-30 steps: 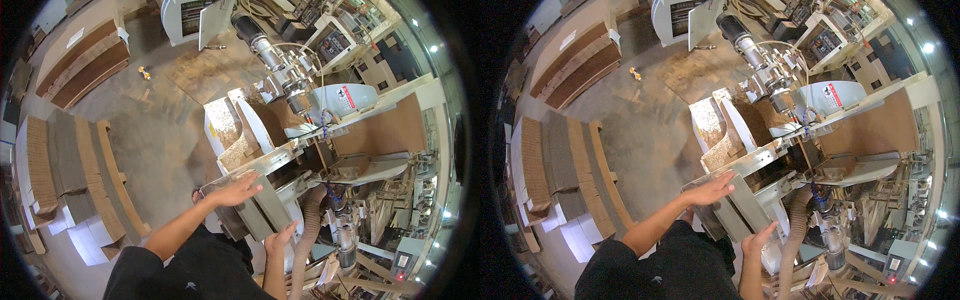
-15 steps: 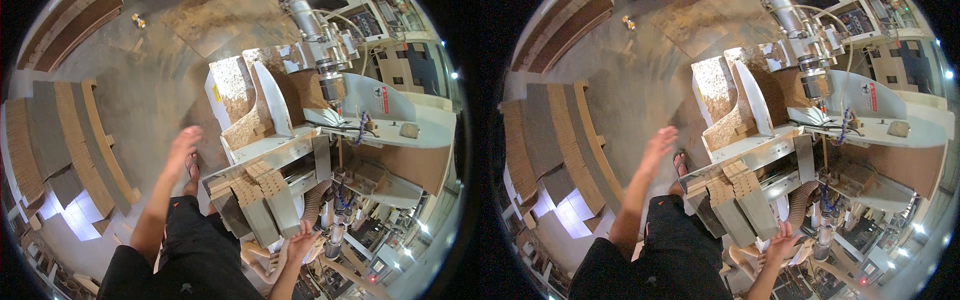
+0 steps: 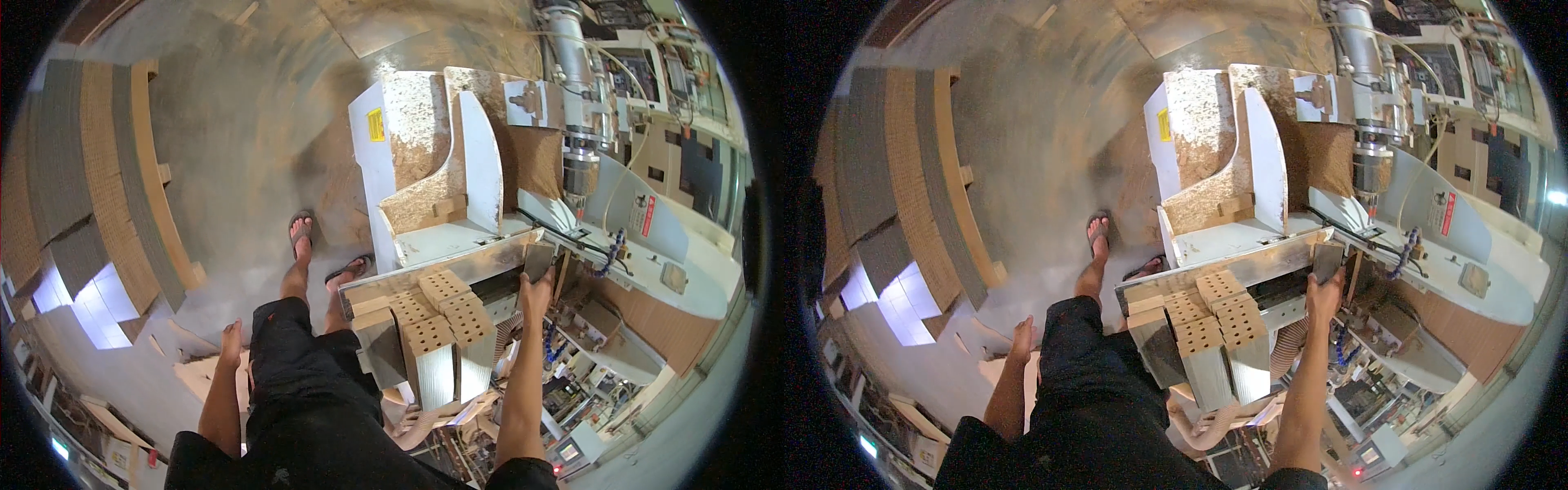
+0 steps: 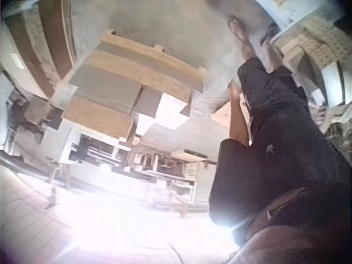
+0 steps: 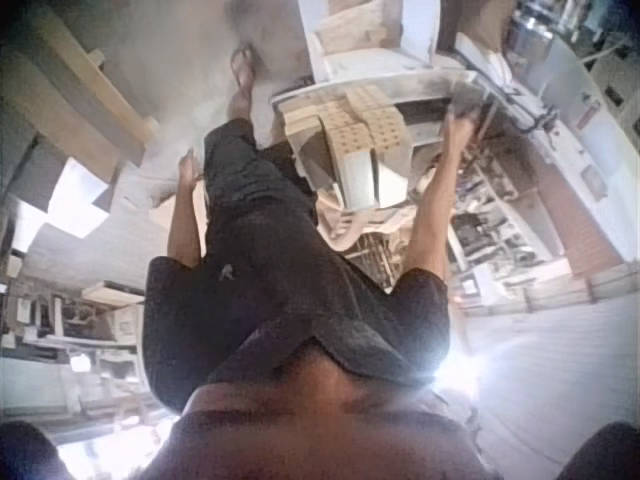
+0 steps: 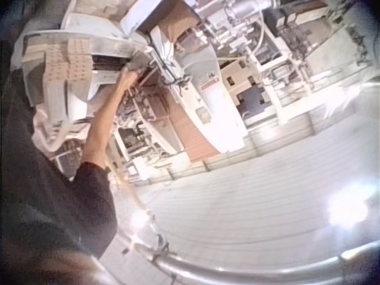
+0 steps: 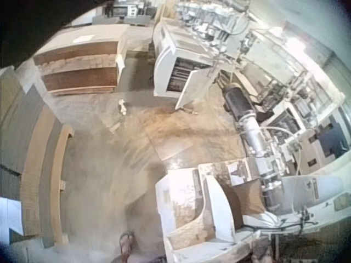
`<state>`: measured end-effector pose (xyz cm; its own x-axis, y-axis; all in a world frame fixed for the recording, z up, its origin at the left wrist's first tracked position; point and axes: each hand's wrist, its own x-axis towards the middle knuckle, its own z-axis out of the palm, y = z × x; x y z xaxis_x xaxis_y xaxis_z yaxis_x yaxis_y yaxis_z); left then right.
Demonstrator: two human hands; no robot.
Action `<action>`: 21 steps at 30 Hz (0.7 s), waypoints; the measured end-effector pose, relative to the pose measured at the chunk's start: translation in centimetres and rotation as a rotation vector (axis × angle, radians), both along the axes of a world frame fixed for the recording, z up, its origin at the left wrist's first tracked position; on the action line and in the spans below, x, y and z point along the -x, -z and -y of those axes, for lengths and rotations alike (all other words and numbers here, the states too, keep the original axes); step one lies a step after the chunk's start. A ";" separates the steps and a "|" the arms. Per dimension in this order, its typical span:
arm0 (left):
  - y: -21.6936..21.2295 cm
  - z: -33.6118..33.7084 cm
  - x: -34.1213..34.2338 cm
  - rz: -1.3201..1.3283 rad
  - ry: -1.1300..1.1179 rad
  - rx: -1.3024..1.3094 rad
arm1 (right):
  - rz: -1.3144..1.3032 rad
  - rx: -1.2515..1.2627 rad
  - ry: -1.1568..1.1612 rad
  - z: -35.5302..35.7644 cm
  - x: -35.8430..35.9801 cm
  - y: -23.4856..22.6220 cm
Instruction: The person picks up wooden blocks from a stack and feeds them into an industrial machine.
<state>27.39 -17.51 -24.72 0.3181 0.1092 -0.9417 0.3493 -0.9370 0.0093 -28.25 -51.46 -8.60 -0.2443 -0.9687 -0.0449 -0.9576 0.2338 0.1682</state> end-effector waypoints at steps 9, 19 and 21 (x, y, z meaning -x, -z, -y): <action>-0.8 6.8 4.9 -0.105 -0.128 0.304 | 0.134 -0.092 0.050 0.2 -3.4 -2.1; -2.3 8.4 5.3 -0.191 -0.020 0.459 | 0.538 -0.077 0.137 -6.0 -5.9 -8.3; -0.4 5.7 4.4 -0.123 -0.059 0.357 | 0.477 -0.040 0.067 -7.7 -6.6 -10.8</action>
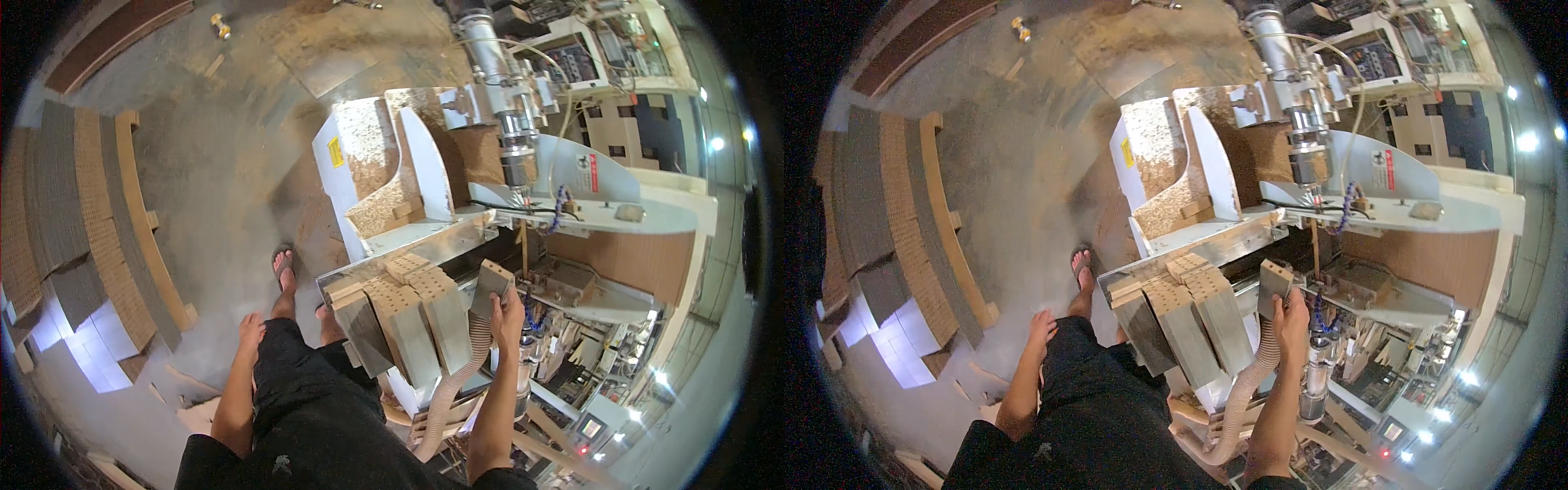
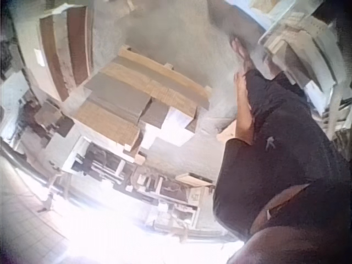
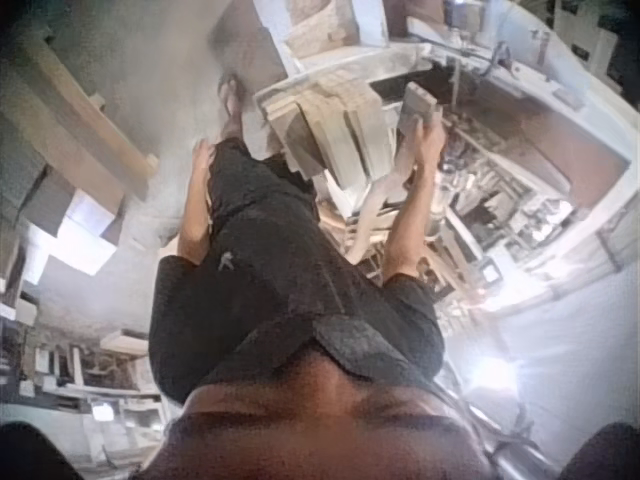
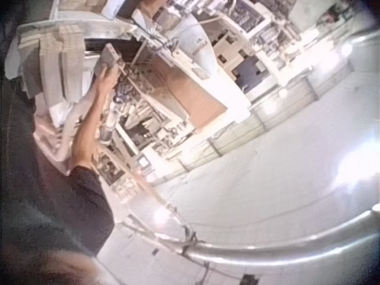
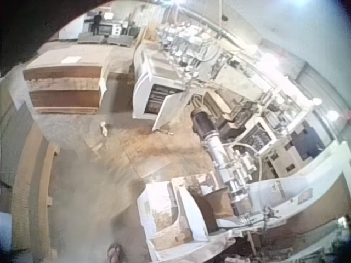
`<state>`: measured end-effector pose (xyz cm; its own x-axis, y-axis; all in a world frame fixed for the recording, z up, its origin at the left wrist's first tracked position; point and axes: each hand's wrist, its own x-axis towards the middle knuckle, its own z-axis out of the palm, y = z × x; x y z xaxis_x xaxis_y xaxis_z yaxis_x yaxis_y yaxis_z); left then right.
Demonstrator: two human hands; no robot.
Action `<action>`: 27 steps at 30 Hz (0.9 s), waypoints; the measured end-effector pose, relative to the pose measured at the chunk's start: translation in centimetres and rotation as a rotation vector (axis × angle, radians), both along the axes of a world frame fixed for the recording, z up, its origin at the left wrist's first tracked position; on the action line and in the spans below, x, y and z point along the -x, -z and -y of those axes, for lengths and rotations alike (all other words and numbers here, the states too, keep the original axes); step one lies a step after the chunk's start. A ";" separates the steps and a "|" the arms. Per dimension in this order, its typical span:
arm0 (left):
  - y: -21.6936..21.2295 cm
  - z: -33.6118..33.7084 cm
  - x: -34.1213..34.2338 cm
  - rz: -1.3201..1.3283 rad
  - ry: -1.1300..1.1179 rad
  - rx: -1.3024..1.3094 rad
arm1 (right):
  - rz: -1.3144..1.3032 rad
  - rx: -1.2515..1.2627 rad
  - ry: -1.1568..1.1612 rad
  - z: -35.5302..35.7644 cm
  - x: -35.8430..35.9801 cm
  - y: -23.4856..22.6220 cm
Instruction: The person picks up wooden blocks from a stack and feeds them into an industrial machine.
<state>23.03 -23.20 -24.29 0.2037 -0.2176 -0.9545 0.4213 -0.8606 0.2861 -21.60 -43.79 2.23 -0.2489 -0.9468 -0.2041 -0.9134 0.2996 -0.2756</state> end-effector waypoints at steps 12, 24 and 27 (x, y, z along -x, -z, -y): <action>-15.5 9.2 7.1 -0.113 0.291 0.646 | 0.277 -0.021 -0.159 -7.2 -6.1 -11.8; -23.1 7.1 17.0 -0.395 0.789 0.761 | 0.602 0.039 -0.332 -9.6 -11.6 -4.9; -23.0 6.8 17.5 -0.347 0.703 0.794 | 0.648 0.108 -0.253 -10.1 -11.5 -4.5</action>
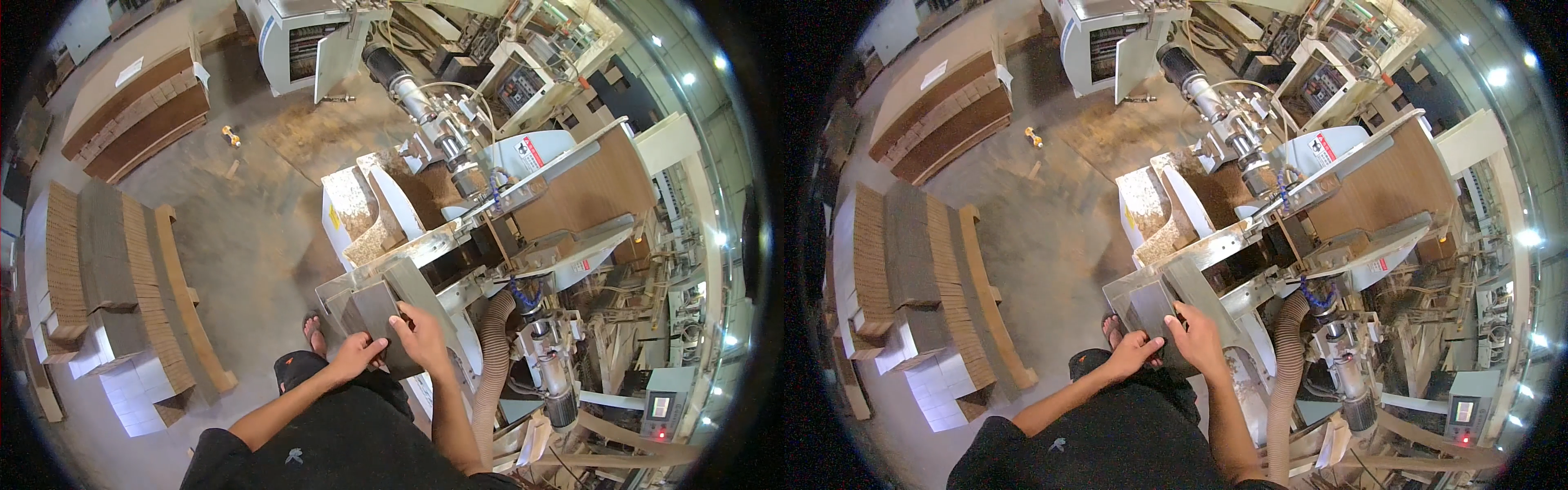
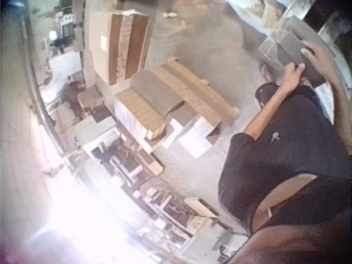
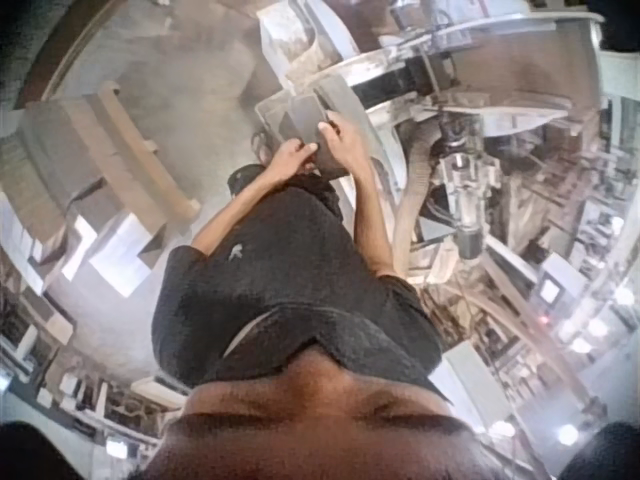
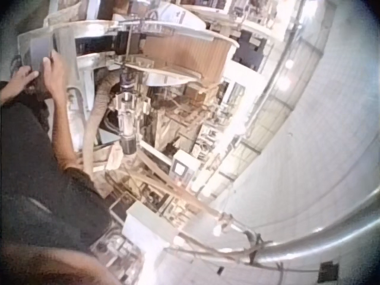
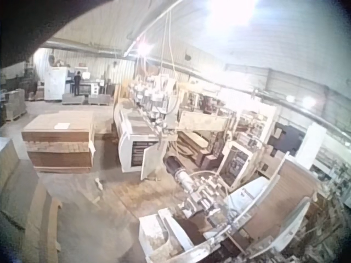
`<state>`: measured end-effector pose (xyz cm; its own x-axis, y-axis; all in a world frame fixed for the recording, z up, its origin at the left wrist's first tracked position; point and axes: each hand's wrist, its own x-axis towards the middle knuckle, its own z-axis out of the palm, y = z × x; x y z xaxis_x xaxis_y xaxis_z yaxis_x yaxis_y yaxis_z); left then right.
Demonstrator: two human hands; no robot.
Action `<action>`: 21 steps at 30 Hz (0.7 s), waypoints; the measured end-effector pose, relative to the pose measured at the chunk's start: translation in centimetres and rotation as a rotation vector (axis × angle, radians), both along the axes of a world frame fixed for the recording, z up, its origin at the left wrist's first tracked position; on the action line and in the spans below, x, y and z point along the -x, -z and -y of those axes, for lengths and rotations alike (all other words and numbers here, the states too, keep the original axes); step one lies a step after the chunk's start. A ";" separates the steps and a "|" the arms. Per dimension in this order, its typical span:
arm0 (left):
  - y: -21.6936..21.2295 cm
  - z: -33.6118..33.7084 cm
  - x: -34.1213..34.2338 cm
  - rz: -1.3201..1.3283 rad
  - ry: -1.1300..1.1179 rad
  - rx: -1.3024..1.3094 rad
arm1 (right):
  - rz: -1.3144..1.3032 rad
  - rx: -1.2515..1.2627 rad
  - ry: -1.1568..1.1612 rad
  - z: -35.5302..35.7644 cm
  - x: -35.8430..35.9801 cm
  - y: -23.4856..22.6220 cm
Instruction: The person picks up wooden blocks from a stack and feeds them into an industrial machine.
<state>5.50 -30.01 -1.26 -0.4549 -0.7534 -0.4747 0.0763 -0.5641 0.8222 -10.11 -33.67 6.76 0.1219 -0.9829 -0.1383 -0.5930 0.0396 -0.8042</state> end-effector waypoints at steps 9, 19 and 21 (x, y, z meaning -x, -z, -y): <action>-1.8 1.3 1.0 0.715 0.103 0.284 | -0.474 0.481 0.185 -0.3 3.7 0.3; -2.8 1.9 2.5 0.991 0.265 0.425 | -0.268 -0.157 0.117 0.0 7.3 4.5; -2.5 2.0 2.9 0.993 0.243 0.463 | -0.263 -0.149 0.130 -0.1 7.7 4.3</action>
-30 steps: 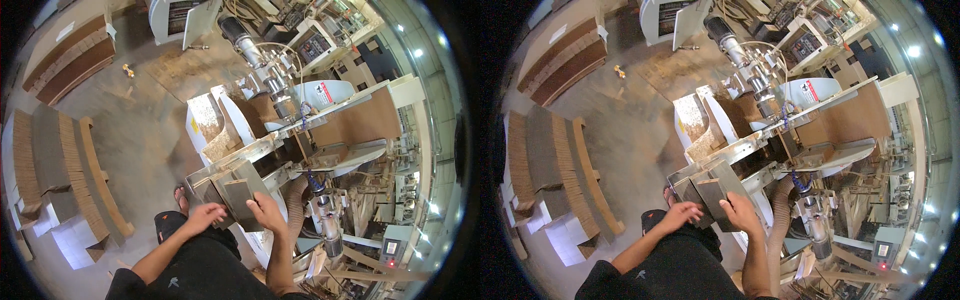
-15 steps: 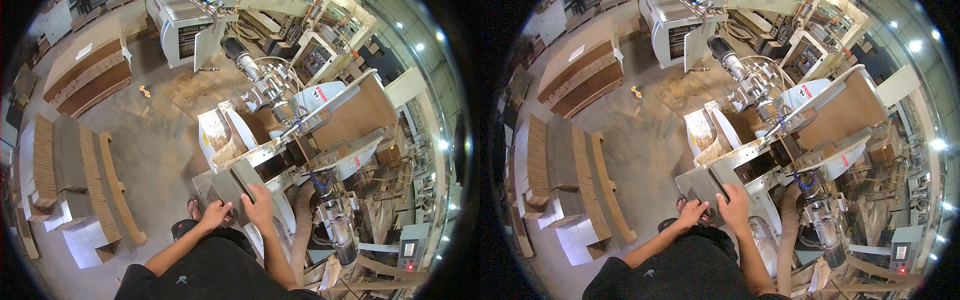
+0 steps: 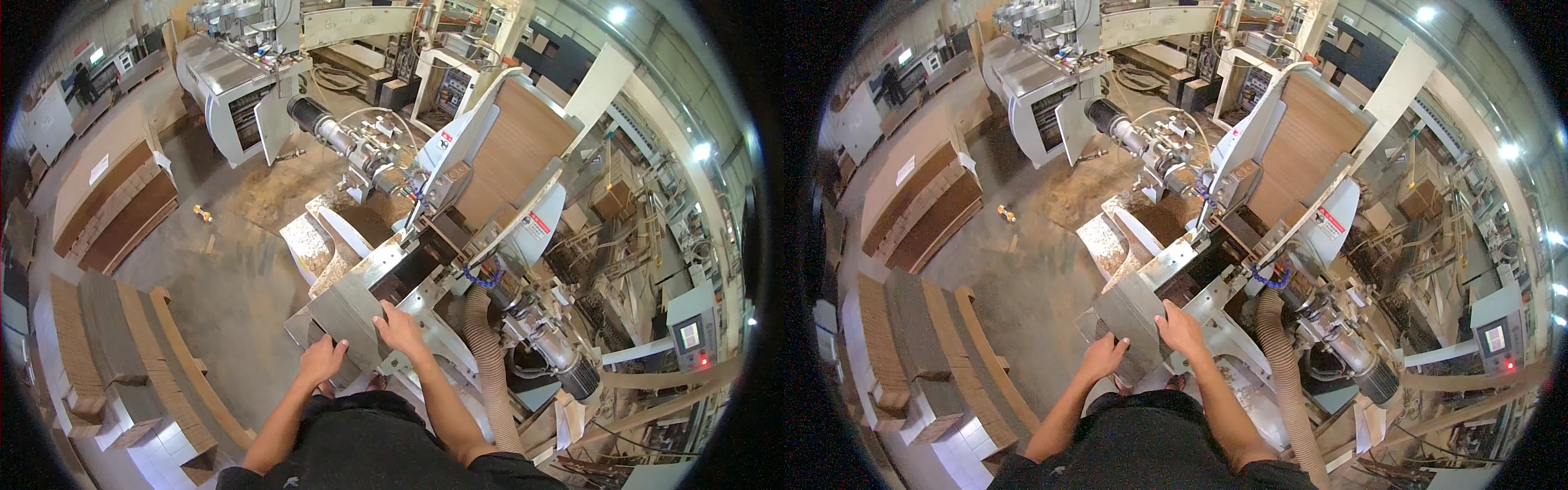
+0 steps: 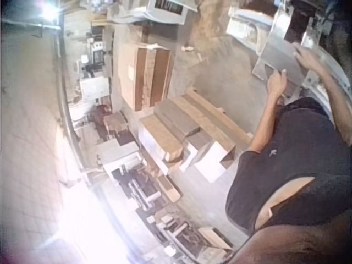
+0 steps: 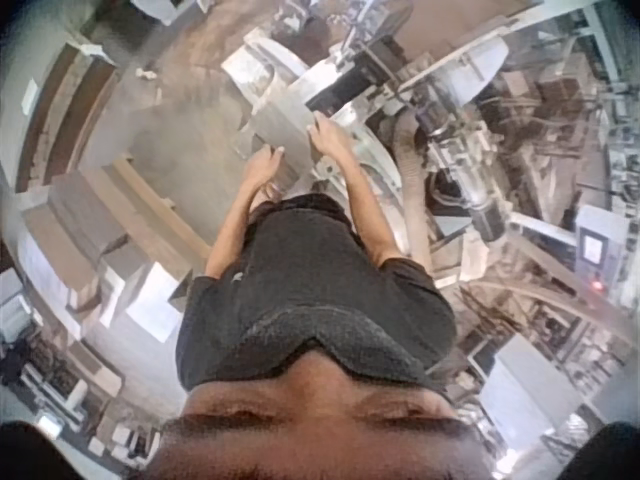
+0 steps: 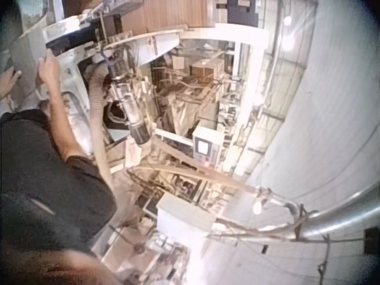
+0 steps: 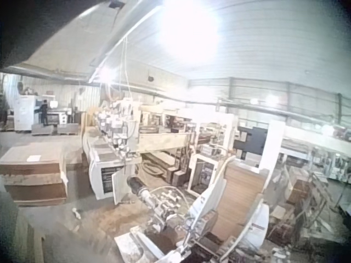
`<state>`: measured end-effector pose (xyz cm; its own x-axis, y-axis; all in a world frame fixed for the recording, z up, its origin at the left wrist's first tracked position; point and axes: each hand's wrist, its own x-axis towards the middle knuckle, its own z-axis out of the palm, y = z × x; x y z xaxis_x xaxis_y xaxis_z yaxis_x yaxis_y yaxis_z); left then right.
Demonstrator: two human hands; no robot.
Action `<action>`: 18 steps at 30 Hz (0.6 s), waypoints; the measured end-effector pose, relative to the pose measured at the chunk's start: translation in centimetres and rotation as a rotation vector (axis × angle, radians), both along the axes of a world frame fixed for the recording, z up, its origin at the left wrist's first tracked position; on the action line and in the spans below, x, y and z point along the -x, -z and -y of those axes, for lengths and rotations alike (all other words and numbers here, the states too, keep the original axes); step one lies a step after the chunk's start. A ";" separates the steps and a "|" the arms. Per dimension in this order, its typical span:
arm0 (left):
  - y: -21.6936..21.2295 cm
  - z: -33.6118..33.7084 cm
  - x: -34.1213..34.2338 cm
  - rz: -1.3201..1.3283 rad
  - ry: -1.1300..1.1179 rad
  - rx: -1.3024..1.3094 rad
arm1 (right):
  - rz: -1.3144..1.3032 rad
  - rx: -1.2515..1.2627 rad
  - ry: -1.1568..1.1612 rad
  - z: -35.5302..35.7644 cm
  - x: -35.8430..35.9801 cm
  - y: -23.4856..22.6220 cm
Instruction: The person picks up wooden blocks from a stack and feeds them into an industrial machine.
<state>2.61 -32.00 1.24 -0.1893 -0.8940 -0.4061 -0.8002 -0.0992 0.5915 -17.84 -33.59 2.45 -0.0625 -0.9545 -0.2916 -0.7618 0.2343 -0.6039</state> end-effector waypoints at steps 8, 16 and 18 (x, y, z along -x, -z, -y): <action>4.8 -2.1 -2.3 -0.409 -0.228 -0.140 | 0.458 0.224 0.125 -1.0 2.9 3.8; 15.4 -12.7 -8.3 -0.587 -0.893 -0.401 | 0.455 0.212 0.351 -0.8 8.2 6.0; 19.9 -17.4 -10.5 -0.449 -0.985 -0.478 | 0.115 0.402 0.136 3.0 9.5 6.1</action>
<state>13.12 -14.63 -18.63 0.2859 -0.5098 -0.8114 0.0148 -0.8443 0.5357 -27.32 -36.56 -3.65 -0.1839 -0.9789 0.0886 -0.6629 0.0570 -0.7465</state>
